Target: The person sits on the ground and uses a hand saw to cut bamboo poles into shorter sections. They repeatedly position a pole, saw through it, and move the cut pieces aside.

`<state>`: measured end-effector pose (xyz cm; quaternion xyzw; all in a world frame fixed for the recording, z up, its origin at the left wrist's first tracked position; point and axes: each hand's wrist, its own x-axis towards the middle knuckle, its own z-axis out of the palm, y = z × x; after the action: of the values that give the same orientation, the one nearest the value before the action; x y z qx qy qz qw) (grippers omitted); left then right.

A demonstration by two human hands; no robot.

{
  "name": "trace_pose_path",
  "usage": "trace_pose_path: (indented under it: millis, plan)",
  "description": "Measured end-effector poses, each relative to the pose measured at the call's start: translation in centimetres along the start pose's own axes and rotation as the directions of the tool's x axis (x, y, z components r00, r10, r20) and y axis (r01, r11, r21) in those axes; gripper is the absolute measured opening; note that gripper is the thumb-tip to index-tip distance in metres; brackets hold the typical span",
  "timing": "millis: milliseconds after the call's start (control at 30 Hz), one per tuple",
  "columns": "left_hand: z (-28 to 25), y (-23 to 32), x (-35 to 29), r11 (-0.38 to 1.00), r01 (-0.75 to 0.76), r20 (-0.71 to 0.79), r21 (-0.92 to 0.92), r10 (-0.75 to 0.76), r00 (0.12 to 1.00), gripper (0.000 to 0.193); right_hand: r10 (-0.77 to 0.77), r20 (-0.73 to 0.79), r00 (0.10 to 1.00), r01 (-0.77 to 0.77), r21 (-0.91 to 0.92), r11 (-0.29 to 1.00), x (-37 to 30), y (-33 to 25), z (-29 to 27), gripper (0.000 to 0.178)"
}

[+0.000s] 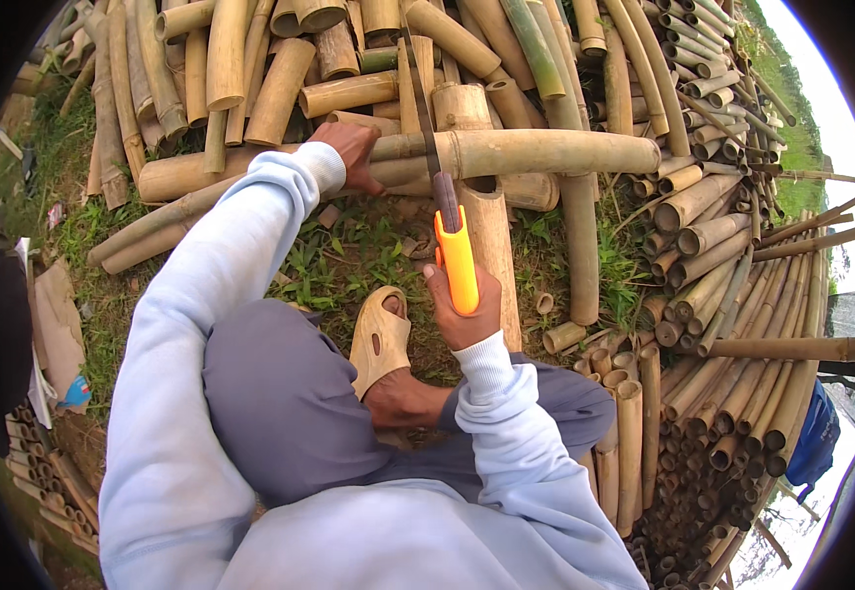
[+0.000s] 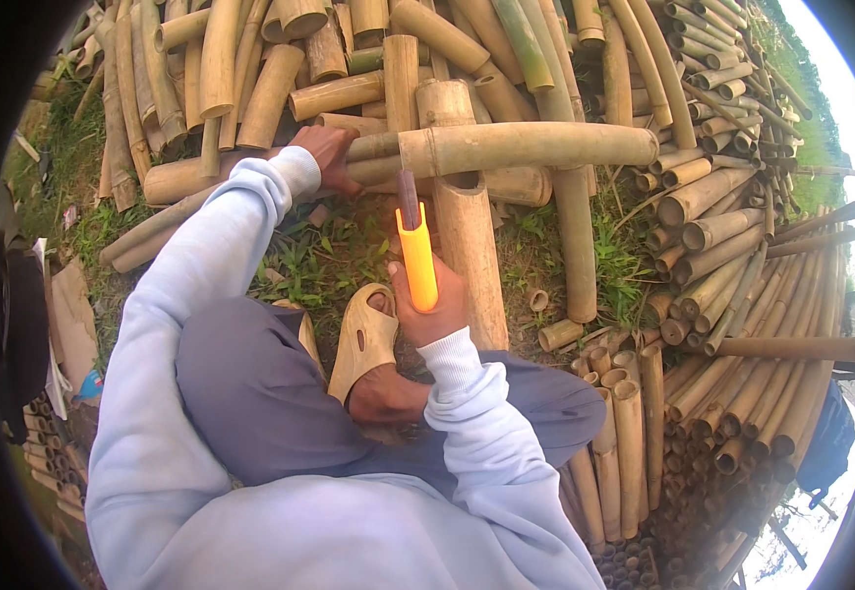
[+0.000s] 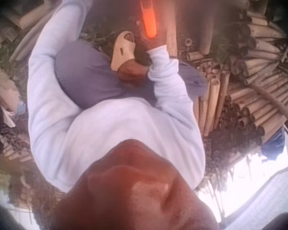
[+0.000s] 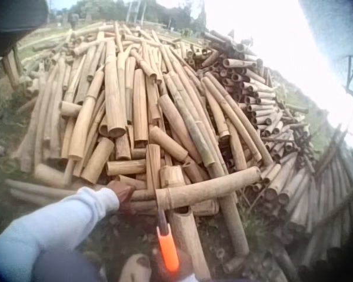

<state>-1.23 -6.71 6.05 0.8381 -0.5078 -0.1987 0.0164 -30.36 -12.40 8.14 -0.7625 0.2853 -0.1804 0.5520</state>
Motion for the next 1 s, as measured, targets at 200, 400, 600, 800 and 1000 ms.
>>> trace_pose_path:
  millis: [200, 400, 600, 800, 1000]
  plan:
    - [0.1, -1.3, -0.6, 0.999, 0.031, -0.011, -0.015, -0.032, 0.999, 0.075, 0.148, 0.038, 0.988, -0.140, -0.167, 0.976, -15.4, -1.9, -5.5, 0.023]
    - [0.3, 0.6, -0.4, 0.999, 0.015, 0.001, -0.044, -0.015, 1.000, 0.072, 0.113, 0.048, 0.992, -0.103, -0.182, 0.978, -5.8, -0.2, -4.2, 0.011]
    - [0.2, -1.7, -0.8, 0.999, 0.003, -0.055, -0.050, -0.006, 0.998, 0.073, -0.052, -0.013, 0.999, 0.051, -0.032, 0.998, 0.3, -0.3, 0.2, 0.012]
    - [2.5, -2.4, -0.4, 0.991, -0.091, -0.148, -0.101, 0.076, 0.986, 0.072, -0.042, 0.029, 0.999, 0.044, -0.075, 0.996, -0.3, 1.2, 0.4, 0.011]
    - [1.4, -0.4, -0.6, 0.998, -0.029, -0.256, 0.060, 0.043, 0.966, 0.093, -0.160, -0.071, 0.985, 0.157, -0.041, 0.987, -0.1, 0.8, 0.2, 0.011]
